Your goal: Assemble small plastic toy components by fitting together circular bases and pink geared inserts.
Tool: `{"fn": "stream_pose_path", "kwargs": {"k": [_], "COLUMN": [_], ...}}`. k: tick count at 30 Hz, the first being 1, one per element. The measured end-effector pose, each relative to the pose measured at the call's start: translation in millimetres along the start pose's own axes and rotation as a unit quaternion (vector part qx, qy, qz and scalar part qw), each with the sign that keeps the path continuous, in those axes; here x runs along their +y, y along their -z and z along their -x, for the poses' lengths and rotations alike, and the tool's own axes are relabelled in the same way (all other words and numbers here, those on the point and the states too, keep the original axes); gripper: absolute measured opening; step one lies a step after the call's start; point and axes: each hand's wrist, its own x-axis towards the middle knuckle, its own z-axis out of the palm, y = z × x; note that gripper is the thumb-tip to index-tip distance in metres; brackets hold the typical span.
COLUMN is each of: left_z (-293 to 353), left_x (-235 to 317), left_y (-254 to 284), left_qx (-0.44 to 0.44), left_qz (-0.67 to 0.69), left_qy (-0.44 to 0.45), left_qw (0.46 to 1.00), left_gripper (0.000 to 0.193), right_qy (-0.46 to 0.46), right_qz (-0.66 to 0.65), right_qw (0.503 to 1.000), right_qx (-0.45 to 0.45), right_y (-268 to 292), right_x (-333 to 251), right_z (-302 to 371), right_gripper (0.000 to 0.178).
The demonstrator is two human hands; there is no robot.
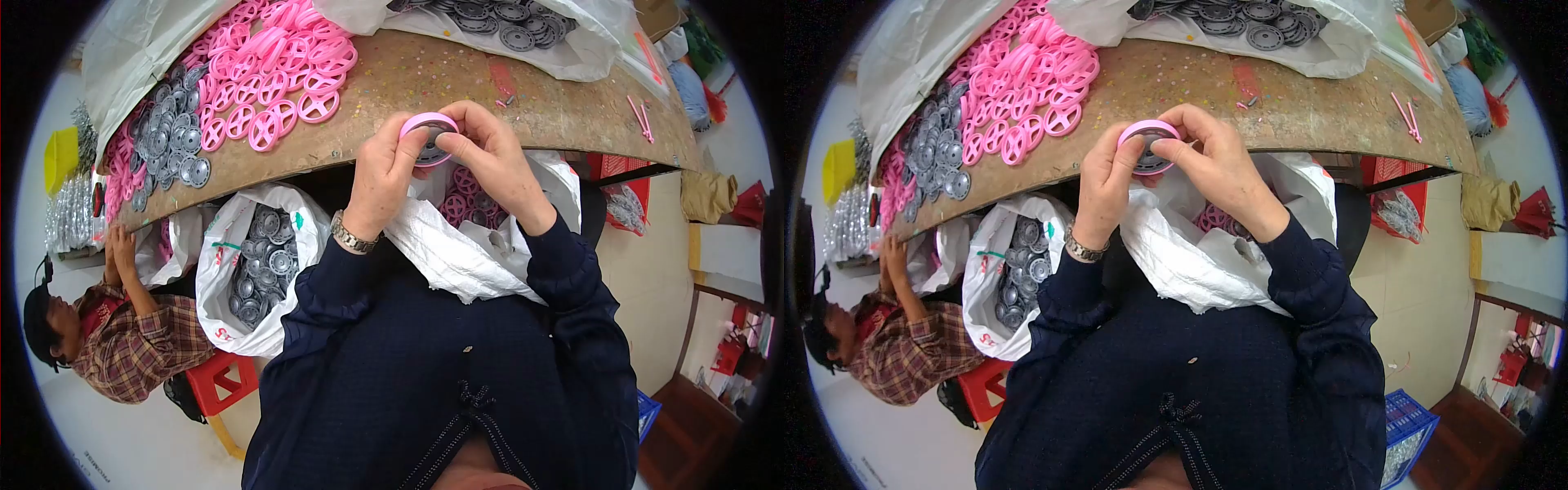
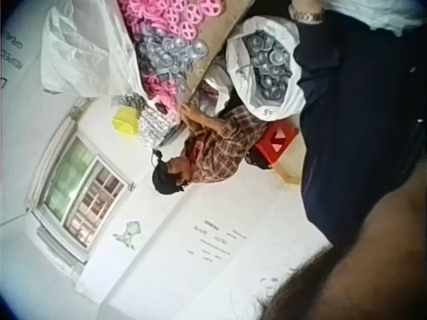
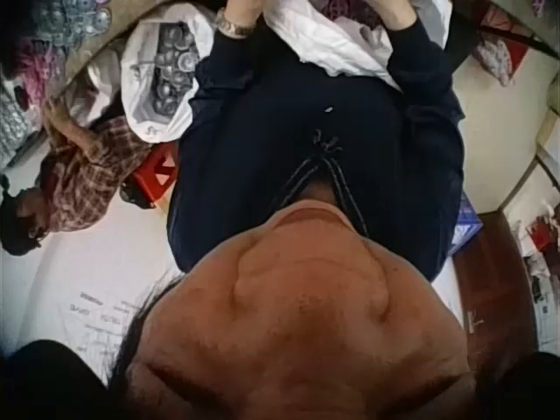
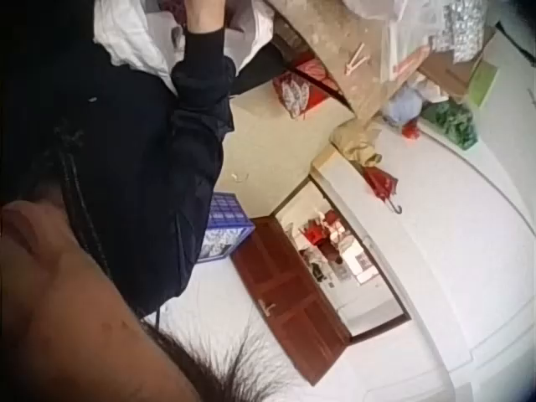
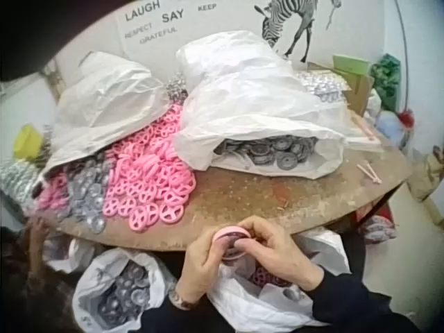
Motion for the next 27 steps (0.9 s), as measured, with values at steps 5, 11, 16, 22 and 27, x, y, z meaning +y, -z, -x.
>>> {"fn": "stream_pose_path", "kwargs": {"k": [5, 11, 16, 22, 27], "left_z": [4, -1, 5, 10, 3], "left_x": [-1, 3, 0, -10, 0], "left_y": [-4, 1, -4, -8, -2], "left_qx": [0.016, -0.085, -0.077, -0.061, -0.094], "left_qz": [-0.078, 0.030, -0.058, -0.142, -0.228], "left_qy": [-0.020, 0.111, 0.057, -0.037, -0.083], "left_qw": [0.997, 0.990, 0.994, 0.987, 0.966], "left_gripper": [0.024, 0.028, 0.036, 0.039, 0.046], "right_qy": [0.015, 0.012, 0.004, -0.008, -0.019], "right_qz": [-0.006, 0.045, 0.063, 0.028, 0.001], "right_qw": [0.999, 0.997, 0.998, 0.999, 1.000], "right_qx": [0.031, 0.068, 0.029, 0.022, 0.013], "right_y": [-3, 5, -3, 3, 11], "right_x": [11, 18, 12, 19, 18], "right_z": [4, 1, 2, 6, 11], "right_gripper": [0.014, 0.011, 0.012, 0.010, 0.009]}}
